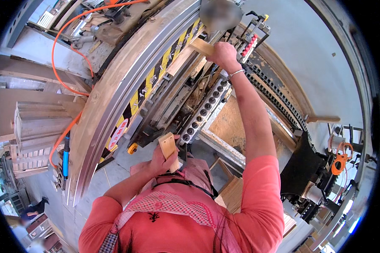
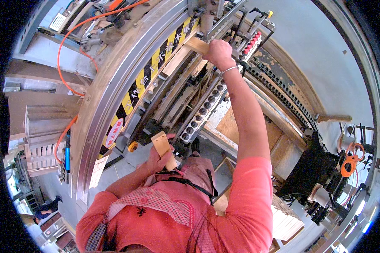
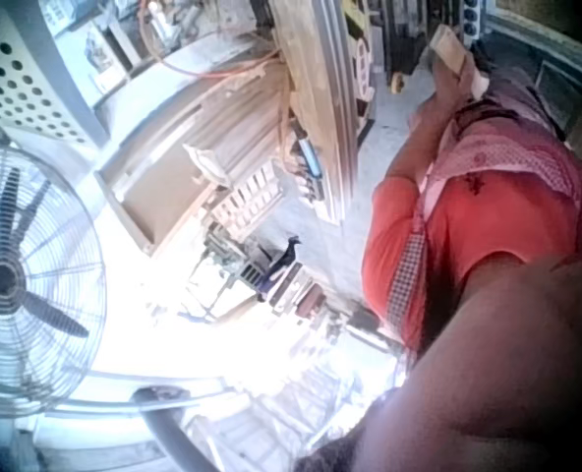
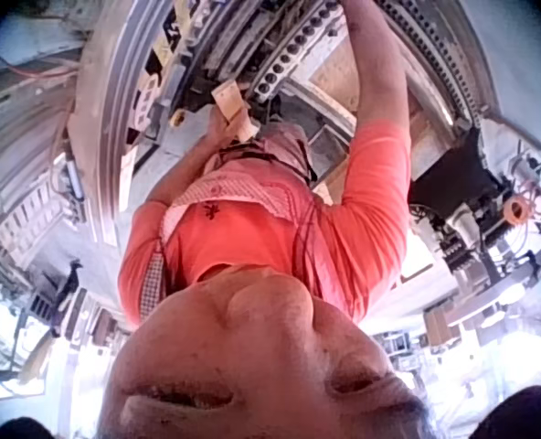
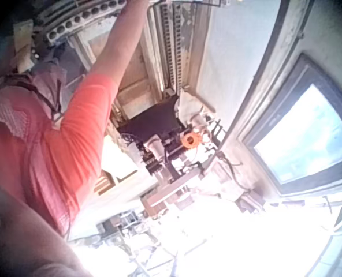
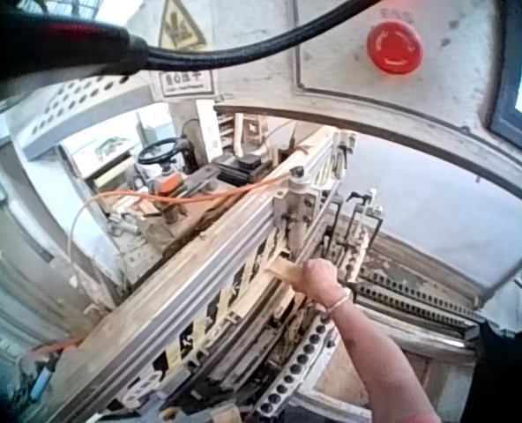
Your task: The person operates a woodworking machine to process small wooden blocks. They pick up blocks from a stack, feed them into the machine, and then place the processed blocks onto a workbench. The person repeats this cycle multiple times, handling the blocks by hand.
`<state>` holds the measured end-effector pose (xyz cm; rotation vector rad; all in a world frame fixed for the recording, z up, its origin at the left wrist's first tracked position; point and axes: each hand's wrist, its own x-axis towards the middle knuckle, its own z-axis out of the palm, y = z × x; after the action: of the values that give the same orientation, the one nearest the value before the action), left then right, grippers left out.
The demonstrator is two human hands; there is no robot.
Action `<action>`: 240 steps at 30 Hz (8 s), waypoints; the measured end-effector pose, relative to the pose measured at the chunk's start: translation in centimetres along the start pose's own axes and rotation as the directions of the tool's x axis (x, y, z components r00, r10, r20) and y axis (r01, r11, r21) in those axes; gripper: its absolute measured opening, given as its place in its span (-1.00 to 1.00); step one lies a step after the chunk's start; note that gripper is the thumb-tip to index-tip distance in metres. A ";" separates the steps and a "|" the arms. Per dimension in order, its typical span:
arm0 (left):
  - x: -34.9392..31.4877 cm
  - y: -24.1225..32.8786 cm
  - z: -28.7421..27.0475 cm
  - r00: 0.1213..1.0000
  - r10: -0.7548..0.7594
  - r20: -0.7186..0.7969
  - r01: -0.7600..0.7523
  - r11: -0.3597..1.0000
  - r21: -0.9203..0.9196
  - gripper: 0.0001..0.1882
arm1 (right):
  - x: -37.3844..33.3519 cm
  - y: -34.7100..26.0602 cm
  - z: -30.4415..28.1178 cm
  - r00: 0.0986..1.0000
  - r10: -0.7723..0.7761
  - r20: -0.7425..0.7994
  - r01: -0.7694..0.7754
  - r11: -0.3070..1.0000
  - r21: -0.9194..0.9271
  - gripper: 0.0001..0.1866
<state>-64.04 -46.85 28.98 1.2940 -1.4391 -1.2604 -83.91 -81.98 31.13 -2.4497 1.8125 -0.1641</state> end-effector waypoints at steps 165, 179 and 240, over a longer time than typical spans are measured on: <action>-0.4 -0.6 0.0 0.997 -0.080 0.021 0.078 0.994 0.075 -0.58 | 1.1 -0.5 -1.4 0.993 -0.027 0.111 0.031 0.999 -0.034 -0.61; -0.6 -0.6 0.4 0.988 -0.153 0.004 0.153 0.988 0.022 -0.54 | 1.5 -0.7 -1.3 0.996 -0.011 0.090 0.016 0.998 -0.060 -0.74; -56.7 -40.2 -51.9 -0.129 -0.665 -0.736 0.164 0.717 -0.677 -0.63 | -44.8 -14.2 0.4 0.944 0.178 0.279 -0.140 0.978 -0.153 -0.75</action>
<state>2.08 2.12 1.46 1.8140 0.4042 -0.4860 -83.44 -34.97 31.16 -2.2440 1.9262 0.3223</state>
